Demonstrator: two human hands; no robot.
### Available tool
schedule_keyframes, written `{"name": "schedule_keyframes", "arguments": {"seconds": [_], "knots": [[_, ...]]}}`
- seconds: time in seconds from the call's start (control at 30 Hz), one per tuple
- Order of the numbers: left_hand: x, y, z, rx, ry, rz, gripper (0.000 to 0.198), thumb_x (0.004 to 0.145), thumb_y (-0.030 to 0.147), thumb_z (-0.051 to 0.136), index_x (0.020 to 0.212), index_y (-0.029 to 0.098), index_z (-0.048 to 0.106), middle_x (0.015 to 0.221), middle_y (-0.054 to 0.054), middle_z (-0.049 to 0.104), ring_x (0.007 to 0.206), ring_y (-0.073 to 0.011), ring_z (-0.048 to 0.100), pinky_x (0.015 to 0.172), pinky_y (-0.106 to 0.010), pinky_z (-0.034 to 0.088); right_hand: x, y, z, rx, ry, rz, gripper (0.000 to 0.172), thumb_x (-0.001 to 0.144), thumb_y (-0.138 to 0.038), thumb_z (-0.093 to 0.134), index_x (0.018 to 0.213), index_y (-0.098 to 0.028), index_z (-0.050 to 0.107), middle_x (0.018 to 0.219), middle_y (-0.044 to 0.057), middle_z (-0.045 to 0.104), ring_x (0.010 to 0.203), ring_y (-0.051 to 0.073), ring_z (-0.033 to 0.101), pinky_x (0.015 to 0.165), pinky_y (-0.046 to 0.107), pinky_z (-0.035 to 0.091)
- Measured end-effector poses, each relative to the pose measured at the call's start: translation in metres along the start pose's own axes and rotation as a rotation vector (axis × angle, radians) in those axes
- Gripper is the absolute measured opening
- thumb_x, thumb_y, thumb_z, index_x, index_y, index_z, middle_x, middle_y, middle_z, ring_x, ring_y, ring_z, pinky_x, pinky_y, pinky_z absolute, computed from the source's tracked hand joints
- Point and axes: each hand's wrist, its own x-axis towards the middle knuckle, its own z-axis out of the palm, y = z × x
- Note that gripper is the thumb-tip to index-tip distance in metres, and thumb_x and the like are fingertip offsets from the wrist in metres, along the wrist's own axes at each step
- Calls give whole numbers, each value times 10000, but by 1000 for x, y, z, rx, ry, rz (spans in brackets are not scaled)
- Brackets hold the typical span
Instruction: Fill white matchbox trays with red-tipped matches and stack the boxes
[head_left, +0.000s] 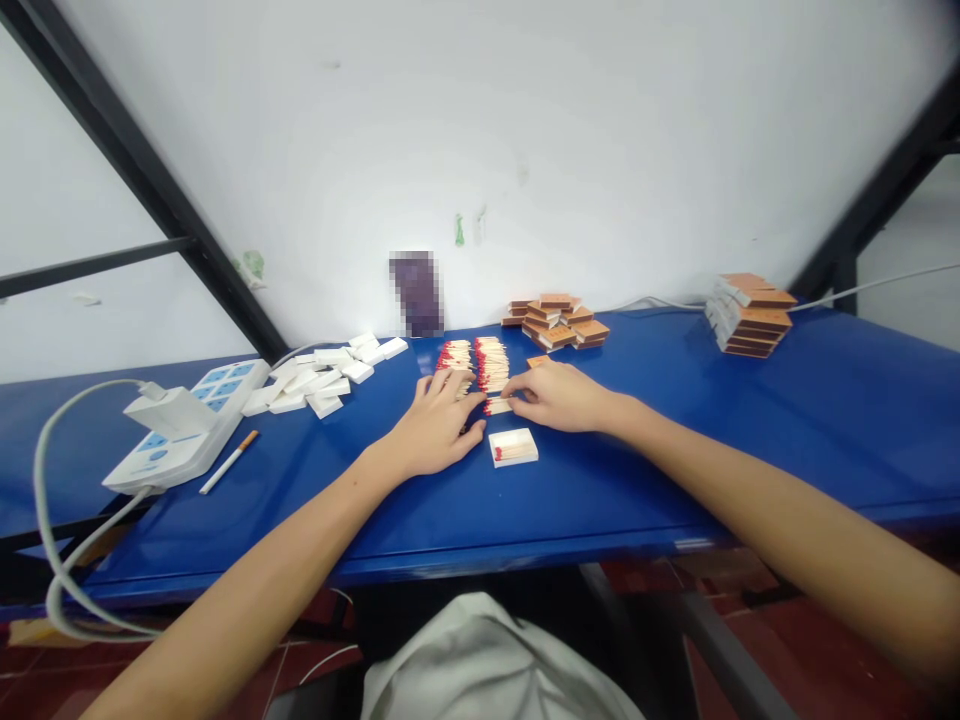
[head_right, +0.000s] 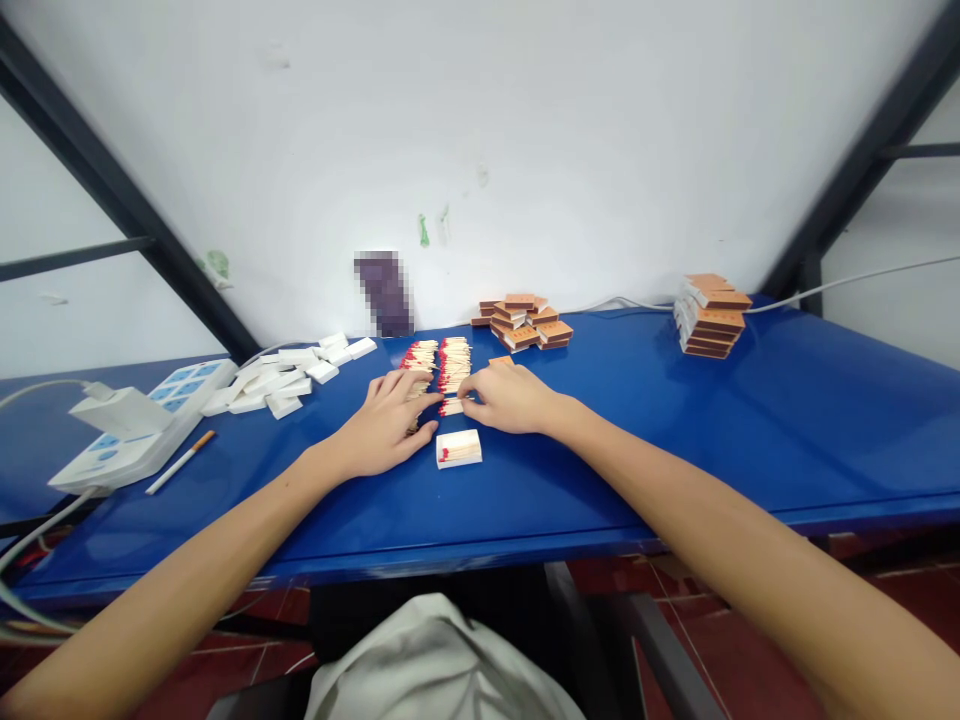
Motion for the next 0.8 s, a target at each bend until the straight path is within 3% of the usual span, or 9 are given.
{"name": "schedule_keyframes", "arguments": {"seconds": [0.27, 0.5, 0.8], "knots": [[0, 3, -3, -33, -3, -9, 414, 974, 374, 465, 1300, 173, 620, 1388, -184, 480, 1315, -371, 390, 1045, -579, 352, -1, 0, 0, -4, -12, -79, 287, 936, -291, 500, 1041, -217, 757, 726, 38, 688, 760, 188, 557, 616, 261, 286], [0, 3, -4, -25, -8, -3, 415, 975, 370, 456, 1309, 184, 617, 1391, -176, 477, 1307, -356, 395, 1048, -563, 344, 0, 0, 2, -40, -10, -33, 355, 932, -322, 523, 1233, -253, 698, 793, 45, 698, 852, 210, 605, 623, 263, 286], [-1, 2, -4, -29, 21, 23, 375, 977, 358, 460, 1252, 192, 654, 1361, -162, 510, 1294, -346, 410, 1045, -565, 345, 0, 1, 2, -46, -29, 10, 336, 943, -394, 530, 1171, -242, 725, 827, 58, 711, 820, 204, 614, 613, 264, 298]]}}
